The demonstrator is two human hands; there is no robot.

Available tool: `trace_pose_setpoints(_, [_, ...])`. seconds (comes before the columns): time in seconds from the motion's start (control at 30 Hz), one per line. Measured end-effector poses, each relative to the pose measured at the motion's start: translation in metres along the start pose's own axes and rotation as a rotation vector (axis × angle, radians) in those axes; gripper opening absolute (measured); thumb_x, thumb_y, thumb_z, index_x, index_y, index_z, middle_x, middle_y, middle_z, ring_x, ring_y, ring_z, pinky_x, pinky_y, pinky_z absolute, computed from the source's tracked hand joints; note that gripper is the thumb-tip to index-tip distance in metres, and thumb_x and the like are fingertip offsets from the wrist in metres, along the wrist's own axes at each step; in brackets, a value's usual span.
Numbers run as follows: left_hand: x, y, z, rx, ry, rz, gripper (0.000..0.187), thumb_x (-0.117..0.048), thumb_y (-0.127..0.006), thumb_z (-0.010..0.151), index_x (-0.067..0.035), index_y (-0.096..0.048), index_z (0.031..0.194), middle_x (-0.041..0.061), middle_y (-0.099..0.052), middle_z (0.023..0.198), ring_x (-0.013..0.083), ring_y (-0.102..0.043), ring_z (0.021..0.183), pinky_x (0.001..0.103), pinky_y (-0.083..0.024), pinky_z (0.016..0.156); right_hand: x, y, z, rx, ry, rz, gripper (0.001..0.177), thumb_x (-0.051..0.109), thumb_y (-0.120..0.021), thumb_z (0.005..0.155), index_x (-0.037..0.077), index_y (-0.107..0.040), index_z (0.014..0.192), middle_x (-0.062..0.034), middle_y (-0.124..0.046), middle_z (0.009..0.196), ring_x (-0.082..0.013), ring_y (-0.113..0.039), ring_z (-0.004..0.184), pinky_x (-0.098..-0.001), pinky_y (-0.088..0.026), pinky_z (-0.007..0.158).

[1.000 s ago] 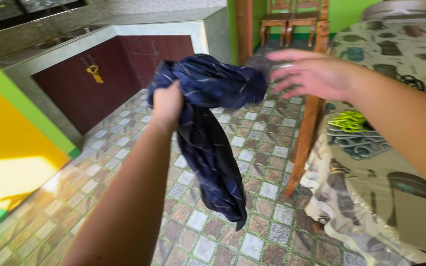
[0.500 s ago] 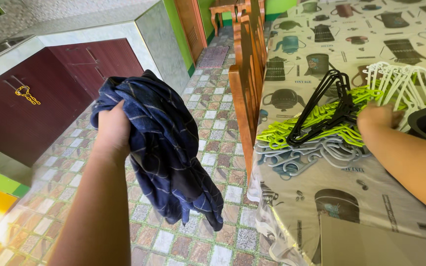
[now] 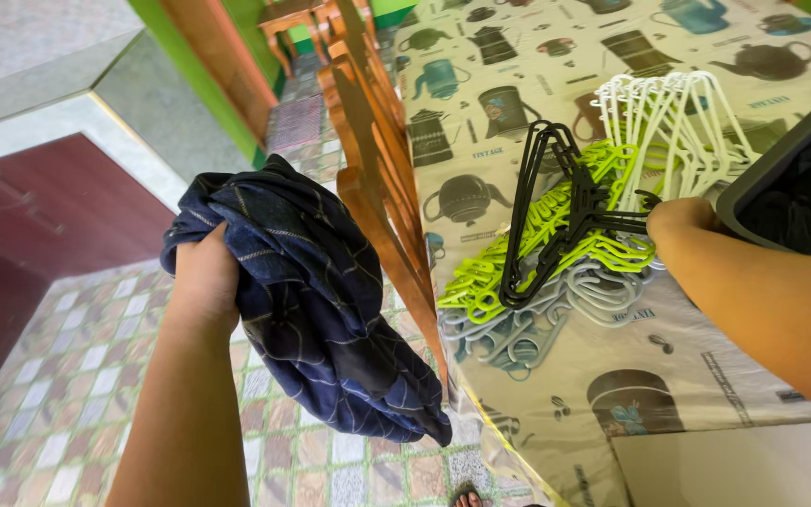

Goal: The person takes clothes from a basket on a table, places each item on a hanger, and hangs them on a metal drying rack. The person handles a brown top, a black shirt, a black jacket, and a blue checkered garment.

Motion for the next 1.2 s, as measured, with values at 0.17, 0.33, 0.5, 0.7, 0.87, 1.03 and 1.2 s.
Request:
trace_pose_setpoints(0.17, [0.016,0.0,0.056,0.133,0.072,-0.08,0.025,-0.007,-0.059,0.092,-0.004,-0.067,0.116,0.006,-0.073,0.104,0.0187,-0.07,0.091,0.033,-0.058,0.08,0.01,0.008,0.002,-0.057,-0.032,-0.049,0.033,0.012,-0.068,0.088,0.001,-0.068,0.118,-0.027,-0.053,0.131,-0.0468,-0.059,0.11,-0.0516,-0.048,0.094])
trace_pose_setpoints(0.33, [0.028,0.004,0.096,0.206,0.09,-0.124,0.025,-0.009,-0.06,0.095,-0.002,-0.067,0.118,0.007,-0.073,0.105,0.02,-0.07,0.092,0.034,-0.057,0.081,0.017,0.015,-0.007,-0.12,-0.063,-0.079,0.032,0.008,-0.068,0.085,0.002,-0.069,0.117,-0.0259,-0.051,0.133,-0.0462,-0.059,0.11,-0.0499,-0.048,0.095])
trace_pose_setpoints(0.5, [0.032,0.009,0.123,0.264,0.108,-0.09,0.029,-0.01,-0.059,0.094,-0.006,-0.064,0.122,0.004,-0.073,0.109,0.017,-0.07,0.096,0.032,-0.057,0.084,0.027,0.026,-0.003,-0.191,-0.053,-0.107,0.033,0.004,-0.069,0.082,0.003,-0.071,0.115,-0.0249,-0.049,0.135,-0.0456,-0.059,0.11,-0.0481,-0.048,0.095])
trace_pose_setpoints(0.7, [0.027,0.015,0.138,0.335,0.125,-0.069,0.031,-0.01,-0.062,0.092,-0.005,-0.066,0.123,0.004,-0.073,0.11,0.0164,-0.069,0.096,0.033,-0.057,0.083,0.047,0.055,0.003,-0.28,-0.014,-0.093,0.035,-0.001,-0.069,0.078,0.005,-0.073,0.113,-0.0236,-0.048,0.138,-0.0448,-0.06,0.11,-0.0461,-0.049,0.095])
trace_pose_setpoints(0.87, [0.024,0.023,0.138,0.372,0.088,-0.127,0.033,-0.011,-0.063,0.092,-0.006,-0.065,0.125,0.004,-0.072,0.114,0.0165,-0.069,0.1,0.033,-0.056,0.087,0.078,0.09,-0.001,-0.269,-0.059,-0.032,0.042,-0.005,-0.066,0.078,0.008,-0.071,0.117,-0.0215,-0.047,0.138,-0.0441,-0.059,0.112,-0.0457,-0.048,0.097])
trace_pose_setpoints(1.03, [0.01,0.034,0.117,0.376,0.079,-0.159,0.033,-0.011,-0.061,0.094,-0.005,-0.064,0.126,0.005,-0.072,0.116,0.0186,-0.069,0.104,0.036,-0.057,0.091,0.125,0.116,-0.021,-0.293,-0.23,0.24,0.059,-0.008,-0.058,0.078,0.01,-0.051,0.133,-0.0231,-0.048,0.13,-0.0412,-0.056,0.117,-0.0467,-0.048,0.095])
trace_pose_setpoints(1.2, [-0.028,0.045,0.065,0.373,-0.029,-0.165,0.032,-0.007,-0.059,0.095,-0.004,-0.064,0.126,0.006,-0.071,0.119,0.0217,-0.069,0.106,0.039,-0.056,0.095,0.177,0.161,-0.074,-0.103,-0.186,1.139,0.039,-0.001,-0.055,0.095,0.017,-0.051,0.129,-0.0093,-0.047,0.096,-0.0228,-0.045,0.076,-0.0375,-0.037,0.062])
Point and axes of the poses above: each hand's wrist, its own z-axis towards the middle knuckle, its own y-axis out of the back of the hand, x = y × z, the point moved 2 cm from there along z, towards the middle knuckle
